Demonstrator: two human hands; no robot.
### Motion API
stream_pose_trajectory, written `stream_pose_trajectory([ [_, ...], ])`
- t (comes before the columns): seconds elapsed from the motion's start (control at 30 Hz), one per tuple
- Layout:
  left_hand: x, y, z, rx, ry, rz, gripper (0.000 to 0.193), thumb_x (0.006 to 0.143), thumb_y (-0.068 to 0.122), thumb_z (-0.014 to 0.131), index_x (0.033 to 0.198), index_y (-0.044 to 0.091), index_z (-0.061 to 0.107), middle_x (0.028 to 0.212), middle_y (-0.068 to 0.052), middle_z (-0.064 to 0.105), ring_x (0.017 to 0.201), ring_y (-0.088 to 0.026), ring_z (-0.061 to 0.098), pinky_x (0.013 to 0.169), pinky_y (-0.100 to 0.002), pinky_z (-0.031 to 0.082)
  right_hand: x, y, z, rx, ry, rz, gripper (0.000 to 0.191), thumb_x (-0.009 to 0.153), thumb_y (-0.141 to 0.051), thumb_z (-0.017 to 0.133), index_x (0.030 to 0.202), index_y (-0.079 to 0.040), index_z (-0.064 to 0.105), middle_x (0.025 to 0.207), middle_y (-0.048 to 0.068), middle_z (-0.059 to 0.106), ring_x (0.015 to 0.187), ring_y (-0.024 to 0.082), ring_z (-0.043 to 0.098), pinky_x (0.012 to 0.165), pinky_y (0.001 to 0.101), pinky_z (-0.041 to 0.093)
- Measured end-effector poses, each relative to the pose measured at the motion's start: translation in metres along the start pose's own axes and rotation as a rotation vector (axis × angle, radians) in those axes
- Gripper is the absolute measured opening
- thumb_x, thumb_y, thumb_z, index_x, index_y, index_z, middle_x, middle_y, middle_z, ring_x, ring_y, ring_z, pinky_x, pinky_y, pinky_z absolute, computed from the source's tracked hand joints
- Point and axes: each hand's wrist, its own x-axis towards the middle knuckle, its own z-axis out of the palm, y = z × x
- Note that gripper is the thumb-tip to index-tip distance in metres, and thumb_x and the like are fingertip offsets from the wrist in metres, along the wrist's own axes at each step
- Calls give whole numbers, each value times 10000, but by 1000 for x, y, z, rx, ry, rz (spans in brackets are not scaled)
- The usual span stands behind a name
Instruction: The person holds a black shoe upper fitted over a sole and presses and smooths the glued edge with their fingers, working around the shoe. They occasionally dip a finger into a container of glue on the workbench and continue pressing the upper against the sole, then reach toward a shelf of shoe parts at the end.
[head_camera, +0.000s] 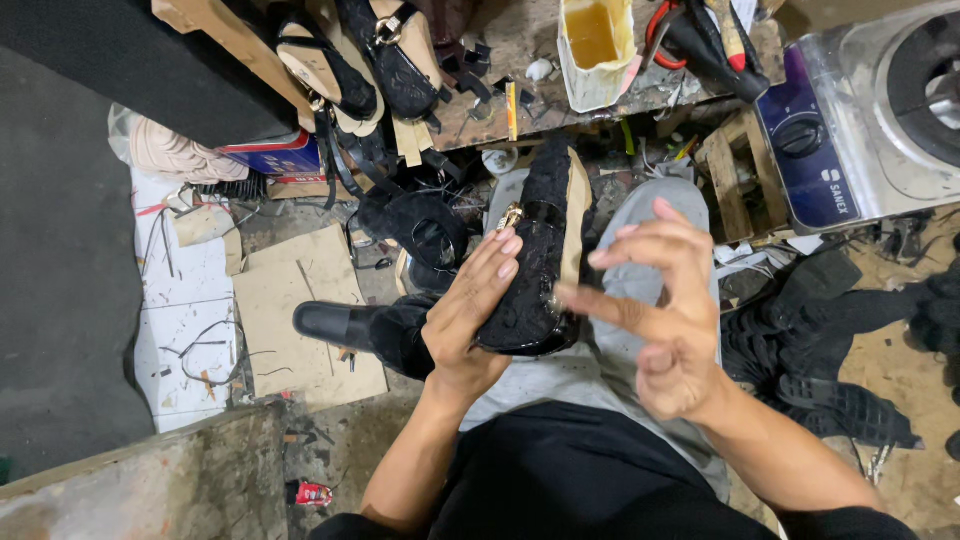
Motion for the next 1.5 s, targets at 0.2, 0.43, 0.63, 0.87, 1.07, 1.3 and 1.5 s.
stream_pose_trajectory([
  [0.2,0,0,3,-33,-20,7,507,846,-81,777,1318,-34,597,1360,-223,643,1350,-402,622,1221,-538,480,1,-2,-3,-48,-26,-29,743,1098,-628,208,1173,-172,791,1203,108,635,1251,332,513,1265,623,233],
  [0.43,1,3,3,-1,-21,-32,517,827,-140,716,1322,-36,610,1354,-225,655,1353,-394,634,1226,-532,483,8,0,-7,-195,-22,-73,719,1093,-595,250,1176,-155,813,1166,119,625,1225,349,516,1238,637,226],
  [0.63,1,4,0,-55,-47,-80,546,799,-151,687,1329,-48,604,1379,-245,638,1363,-391,623,1217,-484,481,7,7,-5,75,-111,-45,743,1095,-645,249,1195,-131,776,1254,122,629,1263,332,556,1276,622,229],
  [0.87,0,7,2,-82,-64,-161,516,854,-115,756,1342,-35,606,1399,-235,645,1360,-357,645,1186,-409,520,5,15,-10,-58,-63,-124,689,1069,-634,272,1165,-195,794,1242,106,638,1244,337,541,1256,634,214],
  [1.07,-1,10,-1,-100,-110,-203,568,814,-86,792,1348,-26,609,1397,-224,649,1337,-339,660,1156,-385,532,7,15,-13,-49,-83,-131,659,1060,-622,307,1160,-200,803,1227,95,651,1244,332,548,1247,618,217],
  [1.3,-5,11,-3,-152,-143,-299,643,757,-79,803,1369,-25,613,1394,-216,666,1315,-314,683,1124,-355,546,6,16,-12,-30,-111,-129,697,1056,-653,301,1188,-172,788,1220,114,644,1221,335,544,1257,649,221],
  [1.5,-23,0,-2,-257,-118,-373,625,746,-41,837,1330,-64,615,1359,-217,695,1290,-287,699,1103,-359,559,4,21,-9,-38,-81,-179,678,1056,-647,306,1152,-188,796,1205,107,645,1196,354,559,1242,665,204],
])
